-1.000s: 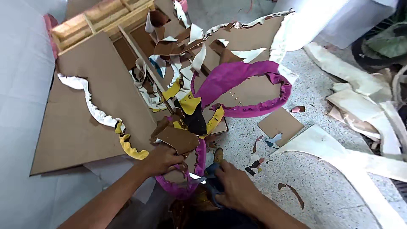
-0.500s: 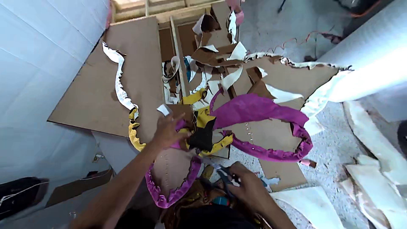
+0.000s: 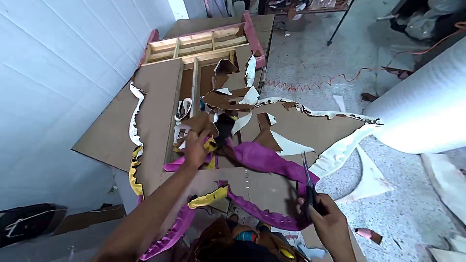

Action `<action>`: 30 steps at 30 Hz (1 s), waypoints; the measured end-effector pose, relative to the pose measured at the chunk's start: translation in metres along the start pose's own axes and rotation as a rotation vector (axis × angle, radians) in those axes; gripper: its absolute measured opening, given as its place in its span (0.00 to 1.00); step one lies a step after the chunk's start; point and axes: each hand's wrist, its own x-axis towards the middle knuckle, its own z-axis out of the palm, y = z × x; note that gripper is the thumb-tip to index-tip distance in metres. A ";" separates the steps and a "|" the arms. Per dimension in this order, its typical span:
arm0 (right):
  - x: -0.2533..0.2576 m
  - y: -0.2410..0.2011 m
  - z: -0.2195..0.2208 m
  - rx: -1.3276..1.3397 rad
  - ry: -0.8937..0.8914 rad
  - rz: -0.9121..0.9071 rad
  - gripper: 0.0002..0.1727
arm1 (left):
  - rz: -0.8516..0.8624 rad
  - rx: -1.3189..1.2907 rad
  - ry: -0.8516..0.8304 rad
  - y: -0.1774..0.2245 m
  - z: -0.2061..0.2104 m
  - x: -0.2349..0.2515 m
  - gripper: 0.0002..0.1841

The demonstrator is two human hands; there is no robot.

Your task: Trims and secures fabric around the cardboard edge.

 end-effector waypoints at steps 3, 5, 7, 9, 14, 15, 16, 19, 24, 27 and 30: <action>0.035 0.010 -0.006 -0.010 -0.043 -0.061 0.17 | -0.071 -0.126 -0.555 0.032 0.009 -0.027 0.20; 0.046 0.018 -0.004 -0.019 -0.059 -0.055 0.18 | -0.055 -0.167 -0.840 0.033 0.011 -0.038 0.22; 0.052 0.028 0.003 -0.021 -0.042 -0.045 0.18 | 0.019 -0.145 -0.964 0.033 0.008 -0.024 0.27; 0.057 0.037 0.014 -0.046 0.025 -0.089 0.16 | 0.044 -0.171 -1.055 0.036 0.008 -0.004 0.27; 0.059 0.039 0.030 -0.047 0.156 -0.179 0.14 | -0.449 -0.819 -1.144 0.010 0.049 0.006 0.16; 0.060 0.039 0.031 -0.052 0.179 -0.178 0.14 | -0.460 -0.832 -1.218 0.009 0.056 0.011 0.18; 0.060 0.039 0.030 -0.065 0.190 -0.174 0.13 | -0.443 -0.808 -1.292 0.014 0.060 0.015 0.21; 0.060 0.037 0.035 -0.088 0.180 -0.167 0.11 | -0.224 -0.666 -1.478 0.021 0.066 0.023 0.32; 0.057 0.041 0.038 -0.137 0.227 -0.151 0.11 | 0.393 -0.203 -1.406 0.019 0.055 0.043 0.35; 0.055 0.040 0.041 -0.183 0.247 -0.166 0.11 | 0.353 -0.140 -0.896 0.037 0.017 0.081 0.27; 0.056 0.040 0.044 -0.213 0.248 -0.163 0.10 | 0.576 -0.181 -0.521 0.078 0.019 0.100 0.35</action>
